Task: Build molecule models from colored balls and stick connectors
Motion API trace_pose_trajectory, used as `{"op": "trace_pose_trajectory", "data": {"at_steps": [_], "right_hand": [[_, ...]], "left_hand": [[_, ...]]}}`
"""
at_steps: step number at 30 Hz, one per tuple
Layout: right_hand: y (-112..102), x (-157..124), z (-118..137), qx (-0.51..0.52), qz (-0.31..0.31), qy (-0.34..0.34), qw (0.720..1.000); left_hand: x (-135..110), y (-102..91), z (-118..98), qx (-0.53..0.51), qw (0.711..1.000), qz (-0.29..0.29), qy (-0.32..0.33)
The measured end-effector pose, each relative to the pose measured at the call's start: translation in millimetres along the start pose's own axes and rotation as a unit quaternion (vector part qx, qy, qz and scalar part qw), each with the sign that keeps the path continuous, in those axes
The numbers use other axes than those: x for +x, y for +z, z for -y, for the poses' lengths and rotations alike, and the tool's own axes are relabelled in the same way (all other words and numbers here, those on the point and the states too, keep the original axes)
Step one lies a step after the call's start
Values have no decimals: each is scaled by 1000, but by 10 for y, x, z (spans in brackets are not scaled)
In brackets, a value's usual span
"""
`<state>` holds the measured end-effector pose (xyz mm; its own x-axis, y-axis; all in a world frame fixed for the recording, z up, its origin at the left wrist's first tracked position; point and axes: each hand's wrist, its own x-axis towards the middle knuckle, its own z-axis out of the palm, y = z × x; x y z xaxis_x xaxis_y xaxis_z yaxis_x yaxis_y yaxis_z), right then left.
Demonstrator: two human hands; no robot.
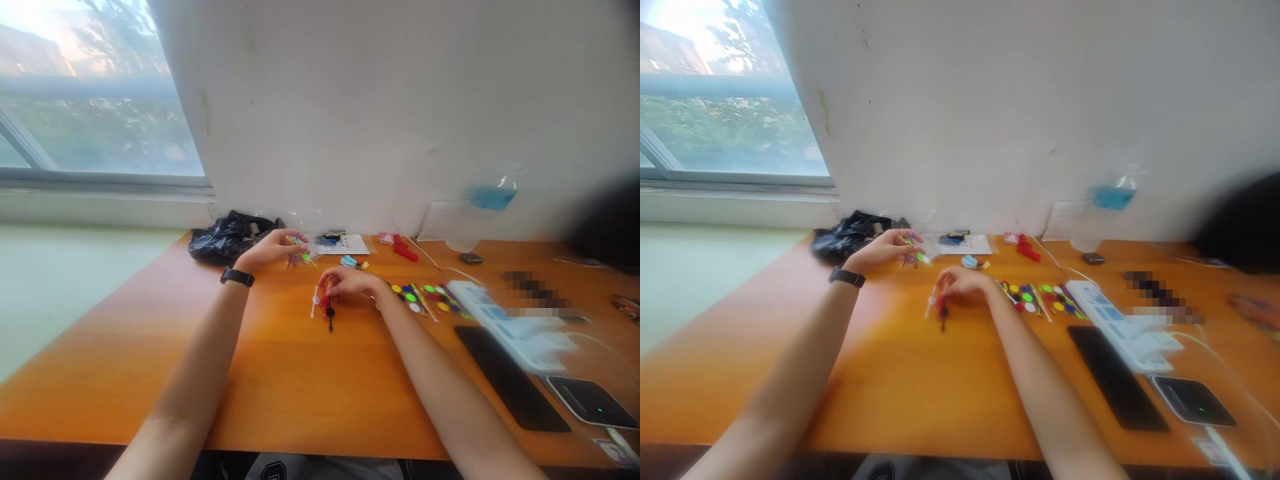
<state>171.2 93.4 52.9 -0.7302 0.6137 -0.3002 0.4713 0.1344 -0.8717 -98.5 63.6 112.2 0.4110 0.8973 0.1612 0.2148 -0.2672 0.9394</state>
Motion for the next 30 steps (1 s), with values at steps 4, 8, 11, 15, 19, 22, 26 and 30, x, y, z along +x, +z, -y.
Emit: {"op": "trace_pose_trajectory", "data": {"at_steps": [4, 8, 11, 15, 19, 22, 26, 30], "right_hand": [[-131, -170, 103, 41, 2, -38, 998], [-282, -422, 240, 77, -27, -83, 993], [-424, -608, 319, 128, -109, -131, 977], [-597, -813, 476, 209, -309, -230, 899], [-617, -922, 696, 201, -407, -292, 842], [-533, -936, 828, 155, -436, -306, 832], [-409, -953, 944, 91, -428, -288, 852], [-330, -1010, 1024, 28, -429, -271, 861]], "left_hand": [[-12, 34, -28, 10, 1000, 21, -11], [-21, 52, -47, 20, 999, 33, -22], [-33, 55, -61, 9, 997, 69, -24], [-28, 58, -68, 7, 990, 138, -21], [3, 71, -46, 13, 984, 173, -31], [20, 86, -40, 11, 979, 198, -42], [26, 100, -62, 10, 974, 224, -43], [25, 102, -81, 12, 973, 229, -42]]}}
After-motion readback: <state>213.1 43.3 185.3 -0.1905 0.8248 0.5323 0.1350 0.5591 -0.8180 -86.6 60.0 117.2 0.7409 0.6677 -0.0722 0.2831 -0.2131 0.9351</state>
